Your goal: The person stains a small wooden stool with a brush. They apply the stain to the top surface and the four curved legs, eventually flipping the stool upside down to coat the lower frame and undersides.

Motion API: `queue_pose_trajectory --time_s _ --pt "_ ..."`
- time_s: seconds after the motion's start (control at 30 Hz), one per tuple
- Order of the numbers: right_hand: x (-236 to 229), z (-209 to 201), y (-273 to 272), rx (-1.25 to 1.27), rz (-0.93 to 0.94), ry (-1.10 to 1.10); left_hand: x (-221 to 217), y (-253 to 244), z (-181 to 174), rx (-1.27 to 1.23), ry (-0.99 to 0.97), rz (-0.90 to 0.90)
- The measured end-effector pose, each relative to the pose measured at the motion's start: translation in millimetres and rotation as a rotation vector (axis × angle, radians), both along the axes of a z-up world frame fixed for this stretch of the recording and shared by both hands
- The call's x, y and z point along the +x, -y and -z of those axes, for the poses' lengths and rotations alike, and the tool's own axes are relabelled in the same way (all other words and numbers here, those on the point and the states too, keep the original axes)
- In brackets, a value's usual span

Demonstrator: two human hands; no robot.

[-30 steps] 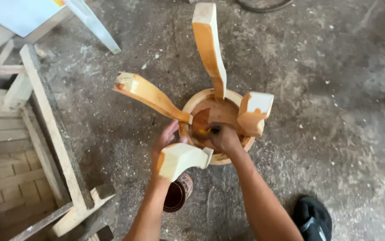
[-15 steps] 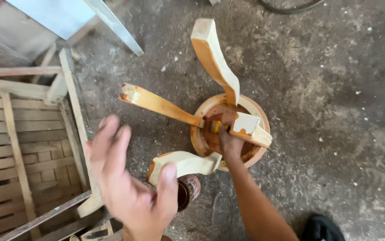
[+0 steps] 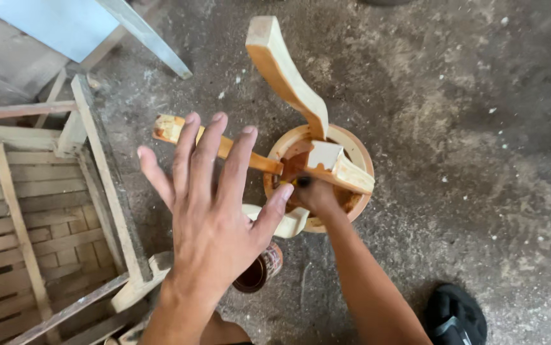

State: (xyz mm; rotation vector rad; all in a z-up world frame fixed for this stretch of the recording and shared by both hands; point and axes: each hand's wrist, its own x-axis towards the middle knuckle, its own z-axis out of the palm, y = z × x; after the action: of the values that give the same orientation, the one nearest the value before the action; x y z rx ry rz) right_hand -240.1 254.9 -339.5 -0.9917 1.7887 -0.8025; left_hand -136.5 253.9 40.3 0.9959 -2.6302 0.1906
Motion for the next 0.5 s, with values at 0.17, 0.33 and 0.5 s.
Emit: queue_pose_trajectory --time_s 0.17,0.33,0.5 --pt "8.3 -27.7 -12.0 -0.267 0.195 0.190 0.0 0.9 0.7 0.036 -0.003 -0.032" --pt "-15.4 -45.8 -14.9 -0.030 -0.046 0.091 3.7 0.7 2.0 0.056 -0.007 -0.009" --pt "-1.8 -31.2 2.8 -0.179 0.138 -0.115 0.8 -0.4 -1.1 0.080 -0.047 0.005"
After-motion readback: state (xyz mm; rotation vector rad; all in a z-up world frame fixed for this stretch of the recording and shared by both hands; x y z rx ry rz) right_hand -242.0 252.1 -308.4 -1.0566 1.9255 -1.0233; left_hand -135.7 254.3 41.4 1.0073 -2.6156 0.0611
